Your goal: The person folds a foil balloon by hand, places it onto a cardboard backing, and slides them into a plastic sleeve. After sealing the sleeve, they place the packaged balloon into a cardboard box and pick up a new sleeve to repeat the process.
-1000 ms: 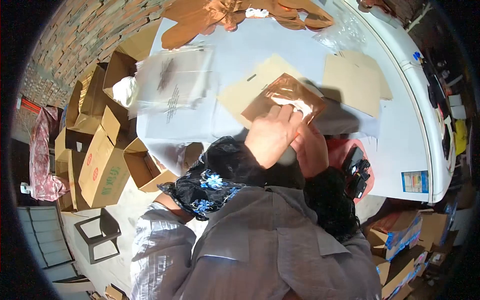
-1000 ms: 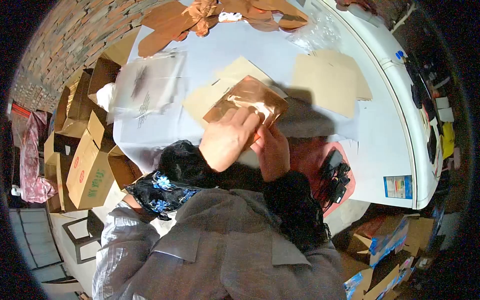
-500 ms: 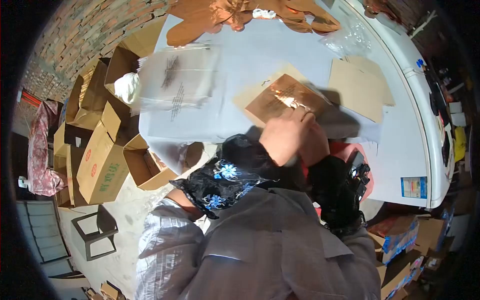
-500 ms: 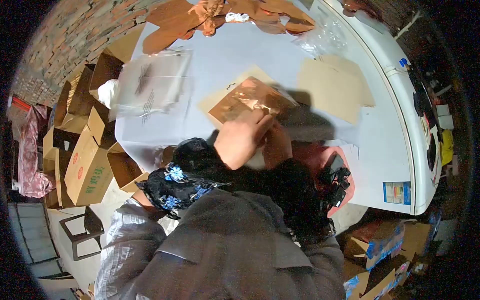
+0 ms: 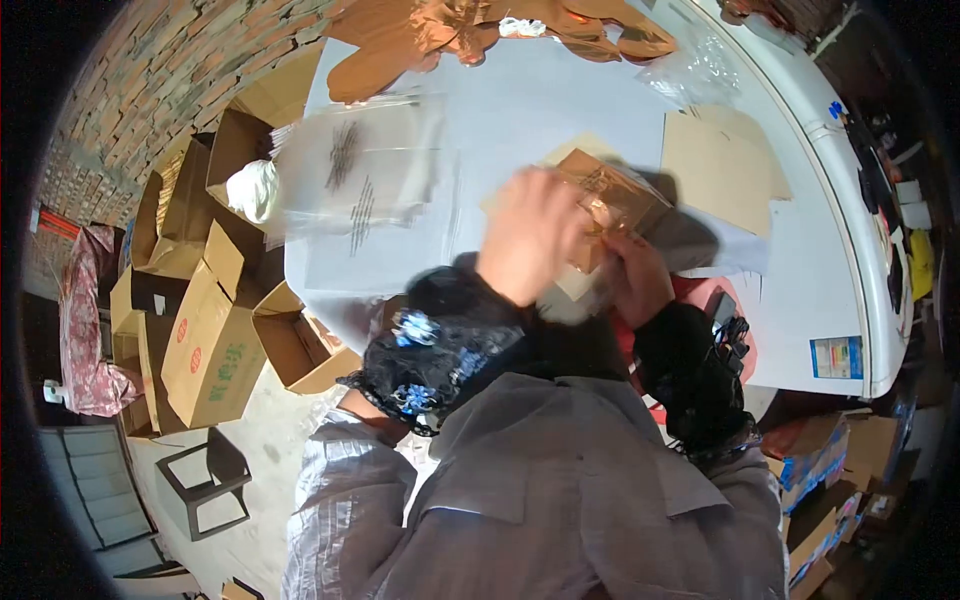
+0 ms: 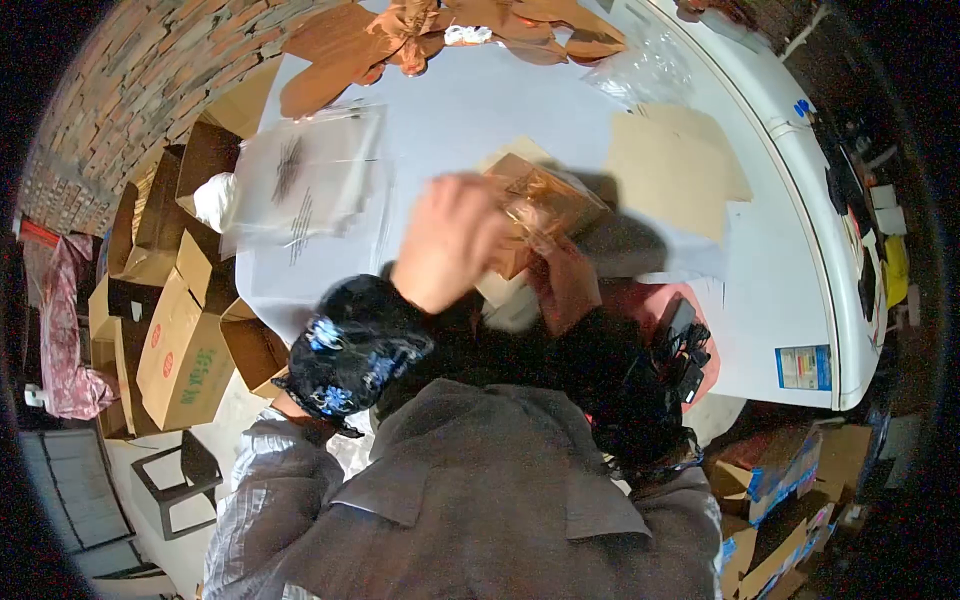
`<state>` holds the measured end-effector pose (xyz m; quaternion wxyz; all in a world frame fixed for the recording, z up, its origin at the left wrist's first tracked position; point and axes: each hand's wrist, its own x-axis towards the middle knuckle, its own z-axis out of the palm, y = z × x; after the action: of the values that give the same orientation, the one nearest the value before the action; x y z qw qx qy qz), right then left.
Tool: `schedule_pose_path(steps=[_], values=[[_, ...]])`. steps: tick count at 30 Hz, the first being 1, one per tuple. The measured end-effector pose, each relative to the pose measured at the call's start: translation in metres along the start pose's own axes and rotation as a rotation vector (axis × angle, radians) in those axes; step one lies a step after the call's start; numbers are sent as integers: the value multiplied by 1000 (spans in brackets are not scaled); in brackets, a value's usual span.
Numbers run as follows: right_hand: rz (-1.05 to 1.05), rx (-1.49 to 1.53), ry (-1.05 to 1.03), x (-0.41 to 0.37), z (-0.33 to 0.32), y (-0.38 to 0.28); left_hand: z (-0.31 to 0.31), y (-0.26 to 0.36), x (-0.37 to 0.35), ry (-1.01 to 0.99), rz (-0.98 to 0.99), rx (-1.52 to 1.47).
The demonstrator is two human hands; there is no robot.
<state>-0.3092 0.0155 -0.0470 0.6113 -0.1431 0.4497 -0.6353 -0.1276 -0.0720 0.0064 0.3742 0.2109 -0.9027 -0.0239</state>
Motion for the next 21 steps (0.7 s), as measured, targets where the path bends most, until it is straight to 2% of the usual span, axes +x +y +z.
schedule_pose_path(steps=[1,2,4,7,10,13,14,16,17,20,21], values=[[11,12,2,-1,3,-1,5,-16,1,127,-220,-117],[11,10,53,-5,6,0,6,-34,-1,122,-316,-113],[4,-3,140,-15,33,-11,5,-57,-9,-56,-507,-63],[-8,60,193,-17,38,-12,4,-66,-12,-118,-446,-50],[-36,65,133,-13,28,-5,9,-62,-7,-103,-432,-27],[-32,75,-61,-3,2,3,12,-56,-6,-131,-374,11],[-34,71,16,-2,-5,6,13,-53,-5,-130,-341,26],[-41,70,171,-12,24,2,12,-46,-6,-69,-283,-6],[-61,54,191,-15,30,2,12,-42,-7,-41,-253,-23],[-101,21,236,-21,44,2,14,-40,-12,-154,-305,-23],[-103,23,239,-23,48,2,15,-41,-11,-137,-312,-20]])
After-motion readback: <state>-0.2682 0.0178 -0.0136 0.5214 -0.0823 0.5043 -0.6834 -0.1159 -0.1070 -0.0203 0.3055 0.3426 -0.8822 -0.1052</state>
